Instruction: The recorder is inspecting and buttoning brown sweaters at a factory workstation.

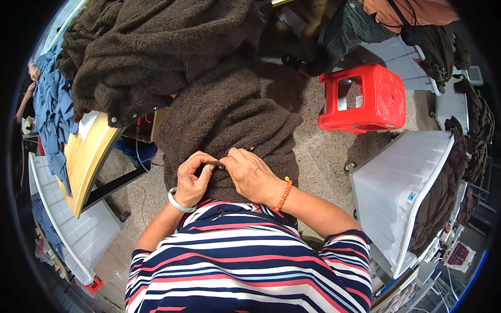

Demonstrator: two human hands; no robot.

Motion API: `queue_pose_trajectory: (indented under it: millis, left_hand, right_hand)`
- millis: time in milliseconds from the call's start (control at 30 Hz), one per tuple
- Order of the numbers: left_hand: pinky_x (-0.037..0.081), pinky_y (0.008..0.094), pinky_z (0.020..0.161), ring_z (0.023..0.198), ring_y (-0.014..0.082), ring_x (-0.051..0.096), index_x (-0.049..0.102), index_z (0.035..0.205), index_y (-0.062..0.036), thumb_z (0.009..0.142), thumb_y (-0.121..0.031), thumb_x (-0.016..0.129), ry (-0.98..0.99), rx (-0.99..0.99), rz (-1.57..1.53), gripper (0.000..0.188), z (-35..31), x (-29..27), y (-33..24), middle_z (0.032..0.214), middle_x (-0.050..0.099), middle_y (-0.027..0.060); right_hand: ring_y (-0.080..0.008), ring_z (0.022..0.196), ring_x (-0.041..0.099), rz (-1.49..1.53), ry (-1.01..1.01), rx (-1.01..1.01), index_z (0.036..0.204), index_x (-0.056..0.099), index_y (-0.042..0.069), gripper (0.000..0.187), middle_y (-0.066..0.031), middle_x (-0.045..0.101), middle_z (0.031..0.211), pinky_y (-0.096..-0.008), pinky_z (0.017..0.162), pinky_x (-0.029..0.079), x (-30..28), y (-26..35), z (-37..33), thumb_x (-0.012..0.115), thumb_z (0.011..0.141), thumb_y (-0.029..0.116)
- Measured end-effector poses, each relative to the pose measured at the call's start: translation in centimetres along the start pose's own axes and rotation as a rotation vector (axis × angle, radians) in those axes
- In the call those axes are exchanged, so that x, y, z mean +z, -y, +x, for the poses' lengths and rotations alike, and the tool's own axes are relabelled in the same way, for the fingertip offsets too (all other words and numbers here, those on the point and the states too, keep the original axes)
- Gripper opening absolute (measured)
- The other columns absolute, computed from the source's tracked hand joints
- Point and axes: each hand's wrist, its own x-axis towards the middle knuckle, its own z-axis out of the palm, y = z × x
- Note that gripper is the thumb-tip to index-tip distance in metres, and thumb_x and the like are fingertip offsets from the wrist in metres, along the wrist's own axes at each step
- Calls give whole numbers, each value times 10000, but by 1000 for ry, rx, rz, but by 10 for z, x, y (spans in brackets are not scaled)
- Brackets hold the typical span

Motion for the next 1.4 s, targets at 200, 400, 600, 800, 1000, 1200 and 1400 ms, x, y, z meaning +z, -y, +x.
queue_pose_trajectory:
  millis: [200, 400, 600, 800, 1000, 1200, 1400]
  left_hand:
    - [500, 307, 681, 740, 239, 632, 635, 907, 27, 799, 53, 603, -6, 68, 9, 115, 0, 0, 3, 818, 634, 128]
    - [497, 299, 708, 762, 209, 622, 632, 894, 22, 816, 38, 607, 53, 94, 17, 84, 0, -3, 7, 845, 638, 114]
    - [497, 317, 722, 784, 215, 625, 638, 882, 20, 823, 11, 612, 120, 112, 2, 65, 2, -7, 4, 849, 639, 112]
    - [478, 291, 709, 766, 181, 599, 628, 879, 22, 840, -18, 629, 239, 54, -99, 55, 4, -18, 2, 830, 623, 95]
    - [463, 251, 754, 824, 92, 562, 621, 942, 29, 877, -65, 645, 299, -149, -247, 116, 5, -23, 5, 841, 613, 41]
    - [469, 237, 740, 815, 72, 570, 641, 944, 21, 888, -85, 655, 355, -274, -352, 120, 8, -30, -5, 841, 645, 31]
    - [468, 221, 686, 754, 62, 578, 642, 875, -3, 850, -50, 705, 276, -262, 21, 82, 5, -78, 8, 807, 651, 0]
  right_hand:
    - [-335, 813, 596, 123, -23, 43, 955, 635, -37, 148, -153, 548, 828, -404, 740, 504, -3, 0, 1, 620, 809, -14]
    - [-328, 803, 603, 78, 45, -1, 914, 646, -22, 116, -142, 562, 823, -400, 725, 503, -10, -3, 3, 625, 800, -20]
    - [-320, 787, 607, 148, 124, -119, 894, 653, -14, 92, -133, 564, 807, -404, 689, 495, -18, -8, 8, 616, 813, 8]
    - [-329, 742, 636, 366, 262, 104, 855, 649, -43, 164, -172, 628, 788, -395, 668, 500, -26, -6, 17, 633, 880, 118]
    - [-337, 719, 649, 329, 234, 242, 847, 653, -21, 211, -173, 647, 775, -410, 652, 503, -21, -3, 20, 667, 865, 189]
    - [-334, 730, 660, 251, 232, 273, 841, 649, 10, 233, -149, 662, 784, -414, 653, 510, -27, 8, 21, 692, 856, 238]
    - [-316, 753, 635, -4, 108, 119, 886, 664, 33, 146, -106, 637, 798, -387, 665, 507, -38, 1, -5, 711, 831, 159]
